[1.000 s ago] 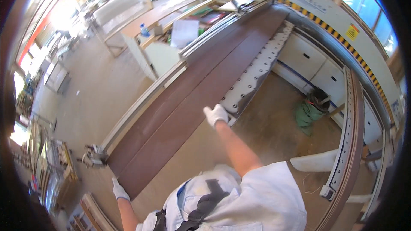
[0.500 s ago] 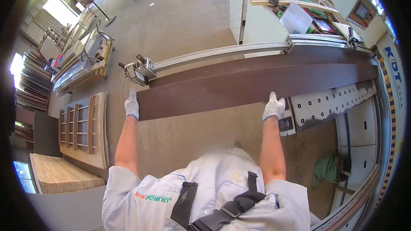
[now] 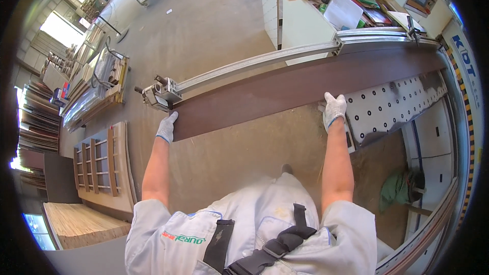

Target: The person loads large brown wood panels onto a KDT edge banding machine, aligns them against the fence, and operates the machine to process the edges. The person then removes the finished panels and stacks them on the floor.

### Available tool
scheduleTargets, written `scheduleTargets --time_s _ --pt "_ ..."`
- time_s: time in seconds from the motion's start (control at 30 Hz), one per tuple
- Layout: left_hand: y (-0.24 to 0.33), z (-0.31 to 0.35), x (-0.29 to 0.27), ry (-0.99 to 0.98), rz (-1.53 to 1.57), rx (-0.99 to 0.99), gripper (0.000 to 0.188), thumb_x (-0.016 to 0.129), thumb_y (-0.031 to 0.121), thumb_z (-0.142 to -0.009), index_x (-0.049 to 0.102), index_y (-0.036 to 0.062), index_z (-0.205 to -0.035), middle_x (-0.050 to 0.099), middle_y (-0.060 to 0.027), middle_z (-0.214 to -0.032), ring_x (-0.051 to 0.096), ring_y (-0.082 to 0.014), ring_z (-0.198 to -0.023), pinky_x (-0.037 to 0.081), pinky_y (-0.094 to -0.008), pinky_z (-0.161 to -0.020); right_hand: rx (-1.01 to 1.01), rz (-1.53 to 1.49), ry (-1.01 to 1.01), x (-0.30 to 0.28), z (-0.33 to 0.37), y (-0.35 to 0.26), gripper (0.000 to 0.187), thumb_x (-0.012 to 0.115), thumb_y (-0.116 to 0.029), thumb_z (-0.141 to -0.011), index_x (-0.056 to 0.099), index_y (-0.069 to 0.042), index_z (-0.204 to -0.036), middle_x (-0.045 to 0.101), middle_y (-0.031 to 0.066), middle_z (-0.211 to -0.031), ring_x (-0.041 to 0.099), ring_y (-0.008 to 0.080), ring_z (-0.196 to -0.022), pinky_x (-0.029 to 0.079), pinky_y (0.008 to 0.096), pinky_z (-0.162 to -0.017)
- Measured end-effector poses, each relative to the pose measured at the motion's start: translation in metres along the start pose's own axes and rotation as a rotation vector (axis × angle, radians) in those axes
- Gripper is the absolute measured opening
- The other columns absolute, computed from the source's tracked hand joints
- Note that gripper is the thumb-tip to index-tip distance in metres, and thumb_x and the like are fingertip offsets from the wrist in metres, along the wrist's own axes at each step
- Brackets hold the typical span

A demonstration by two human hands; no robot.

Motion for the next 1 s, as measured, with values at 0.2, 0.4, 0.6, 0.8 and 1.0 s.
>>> scheduleTargets --time_s 0.2,0.4,0.6,0.8,1.0 --pt "0.007 0.123 0.015 -0.106 0.076 -0.049 0.045 0.070 0.031 -0.108 0.069 -0.0044 -0.136 0.076 -0.0131 -0.122 0.074 -0.0230 -0.106 0.060 -0.0407 -0.095 0.098 -0.225 -0.066 -0.032 0.054 0.072 0.053 0.076 -0.038 -0.104 0.063 -0.007 -0.144 0.069 0.0065 -0.136 0.065 0.0274 -0.125 0.056 0.0481 -0.105" --pt "-0.080 0.248 -0.002 0.042 0.109 -0.091 0.051 0.065 0.040 -0.111 0.068 -0.0055 -0.134 0.074 -0.0106 -0.123 0.068 -0.0208 -0.114 0.056 -0.0374 -0.101 0.207 -0.921 -0.218 -0.039 0.139 0.053 0.066 0.078 -0.050 -0.100 0.060 -0.012 -0.151 0.067 0.0074 -0.146 0.062 0.0308 -0.132 0.051 0.0496 -0.115" --pt "-0.070 0.248 0.000 0.027 0.047 -0.103 0.059 0.060 0.049 -0.113 0.070 -0.0078 -0.127 0.075 -0.0128 -0.119 0.069 -0.0199 -0.105 0.056 -0.0369 -0.096 0.188 -0.812 -0.046 -0.040 0.114 0.072 0.044 0.077 -0.013 -0.097 0.066 -0.009 -0.139 0.071 0.0091 -0.133 0.068 0.0316 -0.122 0.056 0.0484 -0.109" --pt "-0.176 0.362 0.000 -0.340 0.946 -0.032 0.073 0.061 0.067 -0.105 0.062 0.0083 -0.148 0.064 -0.0063 -0.151 0.057 -0.0296 -0.139 0.043 -0.0542 -0.117 0.255 -0.726 0.027 -0.064 0.177 0.085 0.037 0.068 -0.018 -0.102 0.067 -0.005 -0.137 0.071 0.0117 -0.134 0.067 0.0319 -0.124 0.053 0.0519 -0.113" --pt "-0.183 0.436 0.114 -0.260 0.920 -0.002 0.074 0.069 0.061 -0.101 0.057 0.0092 -0.154 0.061 -0.0143 -0.154 0.055 -0.0350 -0.142 0.039 -0.0567 -0.124 0.642 -0.364 -0.352 -0.050 0.334 0.118 0.038 0.066 -0.032 -0.109 0.066 -0.010 -0.139 0.070 0.0088 -0.132 0.065 0.0224 -0.122 0.051 0.0420 -0.112"
Point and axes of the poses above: each hand's wrist, its own z-axis away from the middle knuckle, its own x-axis out of the palm, y = z × x, the point moved 3 cm from there along -z, towards the middle knuckle
